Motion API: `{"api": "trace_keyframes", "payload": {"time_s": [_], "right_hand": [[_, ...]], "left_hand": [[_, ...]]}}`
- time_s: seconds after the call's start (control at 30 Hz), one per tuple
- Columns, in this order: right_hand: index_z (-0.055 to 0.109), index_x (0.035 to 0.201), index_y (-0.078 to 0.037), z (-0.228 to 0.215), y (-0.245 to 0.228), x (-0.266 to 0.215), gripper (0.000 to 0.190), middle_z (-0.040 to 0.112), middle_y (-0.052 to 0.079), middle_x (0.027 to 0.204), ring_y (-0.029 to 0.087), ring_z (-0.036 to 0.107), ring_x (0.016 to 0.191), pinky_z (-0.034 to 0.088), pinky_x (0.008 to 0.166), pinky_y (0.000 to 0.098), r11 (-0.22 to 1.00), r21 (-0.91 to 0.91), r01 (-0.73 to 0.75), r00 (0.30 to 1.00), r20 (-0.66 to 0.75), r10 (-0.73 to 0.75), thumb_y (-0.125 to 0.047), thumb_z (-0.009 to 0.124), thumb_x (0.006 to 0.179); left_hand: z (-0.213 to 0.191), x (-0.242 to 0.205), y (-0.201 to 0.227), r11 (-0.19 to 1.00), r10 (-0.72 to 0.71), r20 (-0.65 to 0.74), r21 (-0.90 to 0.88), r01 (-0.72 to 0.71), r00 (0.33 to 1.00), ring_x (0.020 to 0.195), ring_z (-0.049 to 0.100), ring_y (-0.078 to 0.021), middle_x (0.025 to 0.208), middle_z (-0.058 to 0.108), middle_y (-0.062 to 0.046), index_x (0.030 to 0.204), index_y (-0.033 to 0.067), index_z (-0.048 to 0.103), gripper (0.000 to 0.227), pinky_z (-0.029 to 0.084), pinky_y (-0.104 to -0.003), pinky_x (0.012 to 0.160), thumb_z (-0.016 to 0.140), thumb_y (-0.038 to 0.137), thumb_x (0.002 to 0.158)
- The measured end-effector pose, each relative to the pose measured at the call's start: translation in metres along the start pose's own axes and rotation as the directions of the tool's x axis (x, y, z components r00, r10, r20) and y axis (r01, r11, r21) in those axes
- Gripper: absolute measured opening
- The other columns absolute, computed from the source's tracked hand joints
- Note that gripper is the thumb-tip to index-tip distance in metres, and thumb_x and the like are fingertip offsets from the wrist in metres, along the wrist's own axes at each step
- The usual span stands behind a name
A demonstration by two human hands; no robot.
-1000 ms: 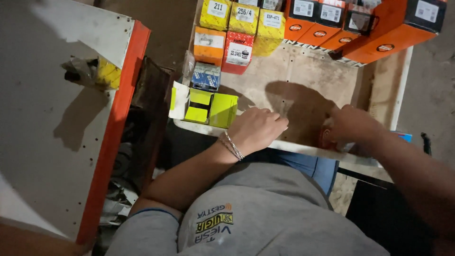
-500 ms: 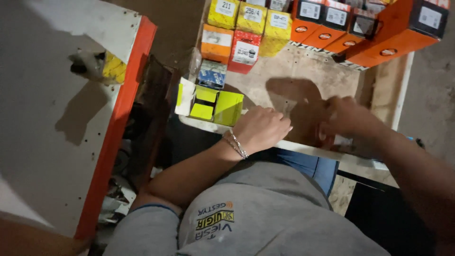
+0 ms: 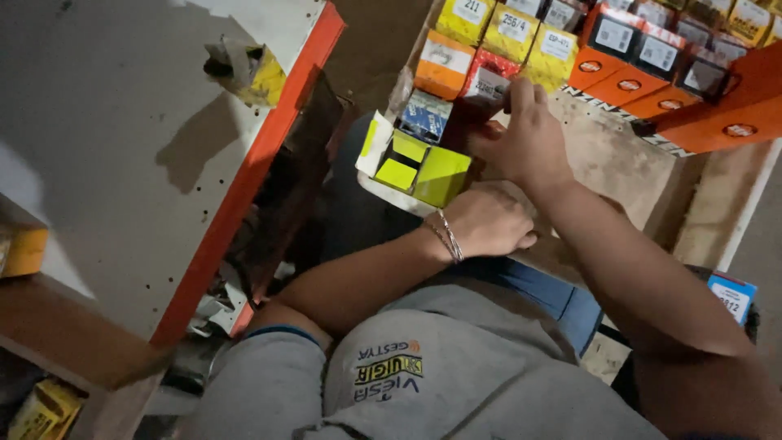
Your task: The person organizes small product boxes on a white tray, picking them up one by one and placing them into neat rows. They handle boxes of different colors and sizes, including orange, yellow, blue, and red, arranging them systematically across the tray surface.
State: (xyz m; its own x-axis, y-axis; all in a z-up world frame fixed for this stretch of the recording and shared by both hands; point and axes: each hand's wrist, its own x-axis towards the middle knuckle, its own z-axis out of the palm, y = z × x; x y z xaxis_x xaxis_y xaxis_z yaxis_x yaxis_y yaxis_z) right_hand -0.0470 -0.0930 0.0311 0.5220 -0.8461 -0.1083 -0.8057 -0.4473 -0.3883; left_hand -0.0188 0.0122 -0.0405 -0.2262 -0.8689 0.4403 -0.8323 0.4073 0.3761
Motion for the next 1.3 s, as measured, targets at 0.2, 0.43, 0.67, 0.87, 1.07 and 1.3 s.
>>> {"api": "trace_keyframes", "payload": {"time_s": [0.2, 0.43, 0.67, 0.87, 1.07, 1.3], "right_hand": [[0.044, 0.116, -0.013, -0.010, 0.022, 0.001, 0.058, 0.053, 0.017, 0.125, 0.041, 0.071, 0.099, 0.053, 0.093, 0.0519, 0.971, 0.221, -0.091, 0.993, 0.089, 0.073, -0.036, 0.081, 0.078], [0.049, 0.138, -0.012, 0.025, 0.038, -0.015, 0.071, 0.053, 0.020, 0.135, 0.048, 0.063, 0.115, 0.054, 0.096, 0.0565, 0.925, 0.378, -0.035, 0.976, 0.211, -0.049, -0.040, 0.082, 0.082], [0.051, 0.136, -0.008, -0.019, 0.046, -0.021, 0.065, 0.043, 0.031, 0.140, 0.063, 0.051, 0.123, 0.051, 0.093, 0.0695, 0.826, 0.518, 0.221, 0.876, 0.266, -0.401, -0.007, 0.083, 0.080], [0.053, 0.149, -0.011, -0.032, 0.071, -0.009, 0.078, 0.053, 0.030, 0.145, 0.053, 0.050, 0.133, 0.040, 0.108, 0.0642, 0.735, 0.581, 0.350, 0.711, 0.346, -0.612, -0.005, 0.079, 0.076], [0.045, 0.156, -0.028, -0.022, 0.089, -0.004, 0.101, 0.042, 0.033, 0.150, 0.061, 0.041, 0.134, 0.032, 0.109, 0.0705, 0.778, 0.494, 0.388, 0.648, 0.455, -0.611, -0.024, 0.090, 0.066], [0.041, 0.159, -0.028, -0.008, 0.095, -0.003, 0.111, 0.053, 0.031, 0.137, 0.058, 0.055, 0.119, 0.042, 0.102, 0.0647, 0.718, 0.468, 0.515, 0.646, 0.338, -0.684, -0.022, 0.093, 0.060]], "left_hand": [[-0.020, 0.005, 0.002, 0.999, 0.024, -0.021, -0.023, -0.024, 1.000, 0.054, 0.063, -0.0291, 0.052, 0.061, -0.005, 0.057, 0.0184, 0.062, 0.043, 0.048, -0.045, 0.052, 0.051, 0.046, 0.089], [-0.029, 0.011, 0.003, 0.983, -0.032, 0.288, -0.164, 0.083, 0.957, 0.071, 0.070, -0.0358, 0.064, 0.069, -0.013, 0.070, 0.0145, 0.069, 0.048, 0.053, -0.044, 0.061, 0.043, 0.046, 0.095], [-0.050, 0.018, 0.006, 0.967, -0.092, 0.427, -0.177, 0.183, 0.899, 0.069, 0.071, -0.0372, 0.066, 0.070, -0.015, 0.071, 0.0130, 0.072, 0.052, 0.053, -0.047, 0.060, 0.041, 0.047, 0.096], [-0.050, 0.013, 0.013, 0.992, -0.068, 0.253, -0.087, 0.093, 0.965, 0.062, 0.069, -0.0346, 0.063, 0.068, -0.015, 0.074, 0.0099, 0.069, 0.041, 0.053, -0.046, 0.055, 0.048, 0.038, 0.095], [-0.059, 0.013, 0.015, 0.999, -0.016, 0.129, -0.036, 0.021, 0.991, 0.059, 0.068, -0.0324, 0.060, 0.068, -0.014, 0.068, 0.0102, 0.068, 0.037, 0.052, -0.042, 0.052, 0.054, 0.031, 0.095], [-0.039, 0.006, 0.009, 0.998, 0.054, 0.084, -0.034, -0.051, 0.995, 0.069, 0.068, -0.0319, 0.069, 0.068, -0.008, 0.077, 0.0117, 0.064, 0.035, 0.052, -0.044, 0.058, 0.050, 0.034, 0.101]]}}
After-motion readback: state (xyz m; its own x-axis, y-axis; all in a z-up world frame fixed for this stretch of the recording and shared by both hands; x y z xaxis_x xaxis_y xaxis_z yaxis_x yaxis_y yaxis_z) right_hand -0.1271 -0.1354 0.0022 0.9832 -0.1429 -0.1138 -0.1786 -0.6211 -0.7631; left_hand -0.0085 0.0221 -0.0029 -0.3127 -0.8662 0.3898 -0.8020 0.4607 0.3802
